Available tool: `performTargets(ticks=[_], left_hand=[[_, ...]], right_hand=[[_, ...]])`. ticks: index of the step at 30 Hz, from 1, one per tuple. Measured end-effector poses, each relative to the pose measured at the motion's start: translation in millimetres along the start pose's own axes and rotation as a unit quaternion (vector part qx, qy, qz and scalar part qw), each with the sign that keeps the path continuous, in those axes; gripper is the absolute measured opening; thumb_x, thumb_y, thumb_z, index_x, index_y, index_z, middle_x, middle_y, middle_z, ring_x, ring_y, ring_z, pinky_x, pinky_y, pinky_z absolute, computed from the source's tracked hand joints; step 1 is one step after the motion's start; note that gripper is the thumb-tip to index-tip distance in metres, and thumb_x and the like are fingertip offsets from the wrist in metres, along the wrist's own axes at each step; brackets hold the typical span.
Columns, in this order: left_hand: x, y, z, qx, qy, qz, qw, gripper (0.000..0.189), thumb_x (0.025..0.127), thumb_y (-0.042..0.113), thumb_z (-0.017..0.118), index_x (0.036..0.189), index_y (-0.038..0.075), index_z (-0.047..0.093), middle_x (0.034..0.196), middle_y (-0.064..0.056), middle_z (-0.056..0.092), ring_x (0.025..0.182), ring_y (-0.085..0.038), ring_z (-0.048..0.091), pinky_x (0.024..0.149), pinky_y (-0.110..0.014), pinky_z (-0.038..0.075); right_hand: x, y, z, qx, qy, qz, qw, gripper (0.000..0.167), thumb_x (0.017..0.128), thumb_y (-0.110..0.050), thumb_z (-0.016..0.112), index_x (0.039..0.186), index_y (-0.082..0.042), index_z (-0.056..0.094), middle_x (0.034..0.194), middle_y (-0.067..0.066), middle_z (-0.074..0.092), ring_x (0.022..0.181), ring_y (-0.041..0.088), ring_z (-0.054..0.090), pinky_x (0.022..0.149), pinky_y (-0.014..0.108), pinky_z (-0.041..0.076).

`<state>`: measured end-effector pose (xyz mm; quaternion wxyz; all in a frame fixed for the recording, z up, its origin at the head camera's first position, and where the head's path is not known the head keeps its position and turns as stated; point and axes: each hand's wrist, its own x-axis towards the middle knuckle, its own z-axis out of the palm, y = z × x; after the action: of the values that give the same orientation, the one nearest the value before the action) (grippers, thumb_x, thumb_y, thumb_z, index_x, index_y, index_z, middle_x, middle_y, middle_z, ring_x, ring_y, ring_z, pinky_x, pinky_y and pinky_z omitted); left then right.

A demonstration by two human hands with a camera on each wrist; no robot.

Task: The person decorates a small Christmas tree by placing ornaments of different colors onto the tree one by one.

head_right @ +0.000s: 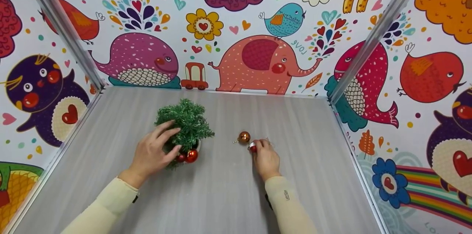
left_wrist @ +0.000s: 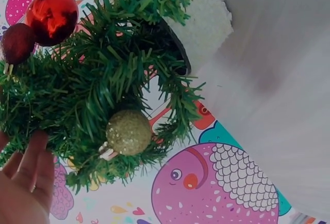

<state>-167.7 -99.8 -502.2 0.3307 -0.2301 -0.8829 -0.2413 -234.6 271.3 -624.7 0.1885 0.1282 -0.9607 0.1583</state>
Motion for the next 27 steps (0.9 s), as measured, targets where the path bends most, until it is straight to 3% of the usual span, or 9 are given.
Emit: performTargets(ticks=[7,18,27], left_hand=[[0.2,-2.8,-1.5,-0.023,0.008,-0.005,0.9997,0.042,0.082,0.021,0.077,0.122,0.014,0.069,0.137,-0.009,0.057,0.086,-0.026,0.066,0.07,-0.041,0.055],[0.0,-1.5,-5.9,-0.038,0.0,-0.021,0.9991,0.042,0.079,0.014,0.078,0.121,0.013,0.07,0.137,-0.008,0.057,0.083,-0.028,0.066,0.066,-0.042,0.055],[-0.5,-3.9,-11.4,-0.044,-0.015,-0.03,0.9985,0.041,0.079,0.01,0.076,0.12,0.013,0.071,0.137,-0.005,0.059,0.099,-0.028,0.067,0.075,-0.043,0.055]], right_hand=[[-0.6,0.6,1.7,0.01,0.024,-0.008,0.9996,0.034,0.08,-0.005,0.078,0.112,-0.012,0.069,0.111,0.009,0.065,0.092,0.034,0.067,0.066,0.052,0.055],[-0.6,2.5,3.6,0.009,0.023,-0.014,0.9996,0.034,0.079,-0.004,0.077,0.112,-0.011,0.068,0.111,0.01,0.065,0.092,0.035,0.067,0.068,0.052,0.055],[-0.4,3.4,3.5,0.011,0.014,-0.003,0.9998,0.034,0.081,-0.006,0.076,0.112,-0.012,0.068,0.114,0.012,0.064,0.096,0.036,0.066,0.07,0.052,0.055]])
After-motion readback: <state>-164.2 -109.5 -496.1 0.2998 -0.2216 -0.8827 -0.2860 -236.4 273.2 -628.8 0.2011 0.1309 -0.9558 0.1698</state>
